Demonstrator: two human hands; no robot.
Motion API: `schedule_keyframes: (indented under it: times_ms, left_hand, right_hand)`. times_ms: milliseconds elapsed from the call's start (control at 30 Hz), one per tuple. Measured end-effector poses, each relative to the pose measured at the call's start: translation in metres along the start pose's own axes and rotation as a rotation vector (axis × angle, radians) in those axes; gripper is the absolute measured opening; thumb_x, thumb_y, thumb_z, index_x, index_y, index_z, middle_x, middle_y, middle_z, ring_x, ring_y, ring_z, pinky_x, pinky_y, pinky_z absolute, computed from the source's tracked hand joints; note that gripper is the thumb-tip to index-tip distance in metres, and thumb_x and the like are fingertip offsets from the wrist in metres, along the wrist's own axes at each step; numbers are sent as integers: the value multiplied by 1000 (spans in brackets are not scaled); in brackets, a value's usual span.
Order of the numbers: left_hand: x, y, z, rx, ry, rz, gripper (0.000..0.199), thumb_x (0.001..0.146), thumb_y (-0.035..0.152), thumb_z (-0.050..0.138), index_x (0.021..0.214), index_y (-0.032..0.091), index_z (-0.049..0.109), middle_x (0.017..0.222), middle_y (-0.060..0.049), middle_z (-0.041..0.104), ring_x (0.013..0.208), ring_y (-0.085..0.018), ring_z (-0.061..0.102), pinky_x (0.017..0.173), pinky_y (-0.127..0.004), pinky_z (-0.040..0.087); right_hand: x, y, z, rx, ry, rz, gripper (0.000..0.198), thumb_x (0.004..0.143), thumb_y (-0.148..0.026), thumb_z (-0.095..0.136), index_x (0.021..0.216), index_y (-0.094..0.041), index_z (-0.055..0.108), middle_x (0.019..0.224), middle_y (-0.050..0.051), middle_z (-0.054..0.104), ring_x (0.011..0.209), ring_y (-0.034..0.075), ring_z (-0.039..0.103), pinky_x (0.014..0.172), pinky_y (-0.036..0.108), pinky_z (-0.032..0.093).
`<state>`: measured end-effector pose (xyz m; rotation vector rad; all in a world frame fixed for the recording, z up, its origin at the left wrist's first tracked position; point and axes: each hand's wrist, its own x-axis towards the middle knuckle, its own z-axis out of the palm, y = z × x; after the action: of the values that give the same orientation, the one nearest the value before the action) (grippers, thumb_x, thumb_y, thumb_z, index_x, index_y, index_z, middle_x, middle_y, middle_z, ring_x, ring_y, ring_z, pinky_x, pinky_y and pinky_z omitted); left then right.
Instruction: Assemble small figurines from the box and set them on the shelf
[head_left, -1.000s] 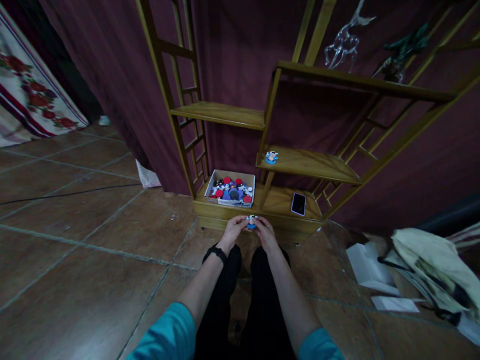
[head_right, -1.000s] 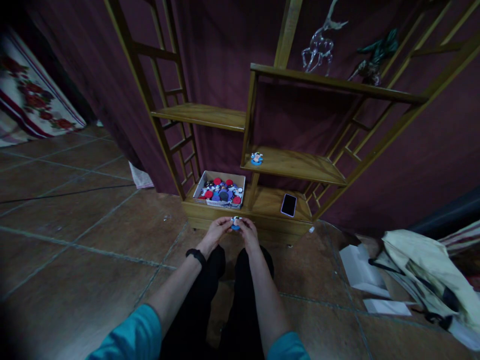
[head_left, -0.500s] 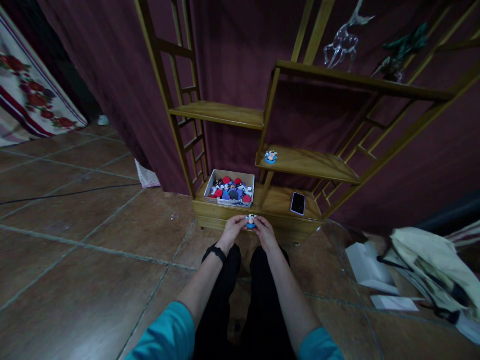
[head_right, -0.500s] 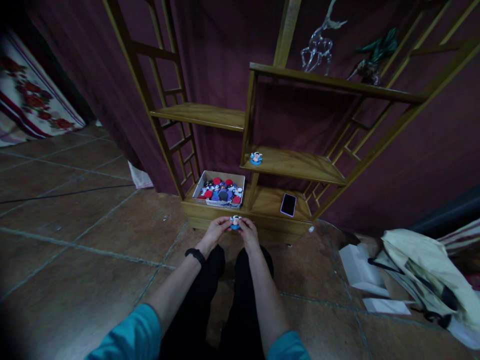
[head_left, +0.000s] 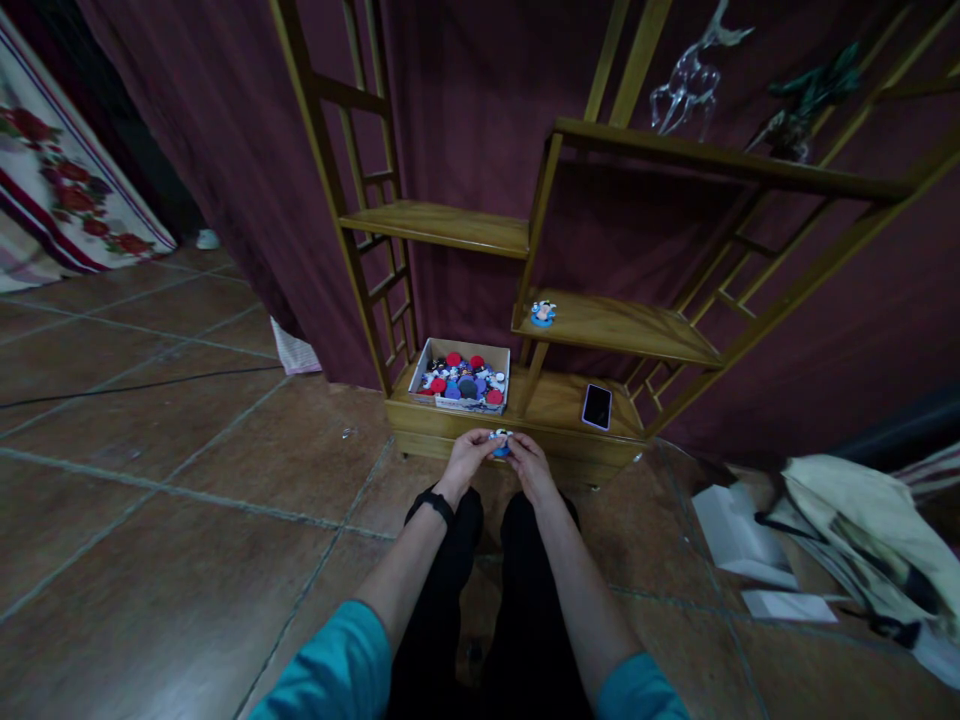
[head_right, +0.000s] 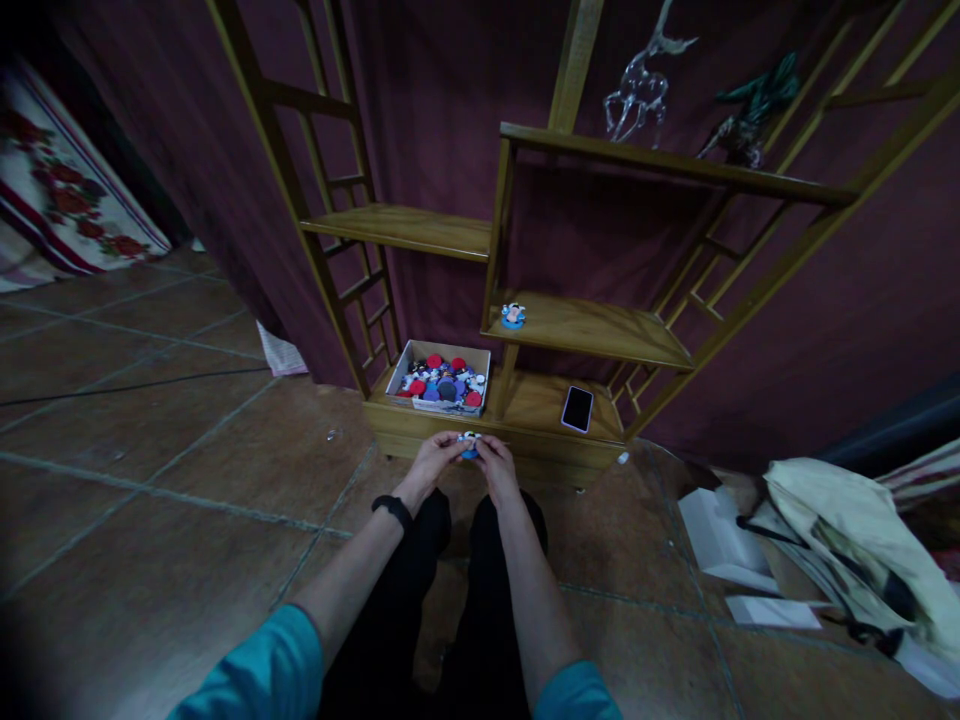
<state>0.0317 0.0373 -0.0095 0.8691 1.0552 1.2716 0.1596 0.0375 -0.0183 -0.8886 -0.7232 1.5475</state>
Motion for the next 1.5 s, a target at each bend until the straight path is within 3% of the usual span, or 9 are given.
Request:
schedule_keyframes:
  times_ms: [867, 1133, 1500]
  left_hand:
    - [-2, -1, 0, -3, -8, 14, 35, 55, 33, 80, 82, 13, 70, 79, -6, 70, 66, -11, 58, 63, -22, 44]
    - [3, -12, 3, 87, -23, 116, 40, 49, 26, 80, 85, 15, 66, 75, -1, 68, 68, -12, 60, 71, -27, 48]
    - [6, -21, -1, 398, -9, 280, 35, 60, 17, 73, 94, 16, 68, 91, -5, 65, 78, -15, 60, 76, -29, 49]
  right_hand:
    - [2, 2, -3, 24, 46, 17, 18, 63, -28, 75, 76, -19, 66, 81, 0, 69, 74, 12, 62, 71, 25, 49]
    - [2, 1, -1, 24, 56, 4, 19, 60, -27, 75, 74, -19, 65, 78, 0, 68, 74, 14, 62, 70, 25, 48]
    - [2, 2, -4, 19, 76, 4, 23, 59, -30, 76, 76, -19, 65, 79, 1, 69, 75, 15, 62, 69, 26, 47]
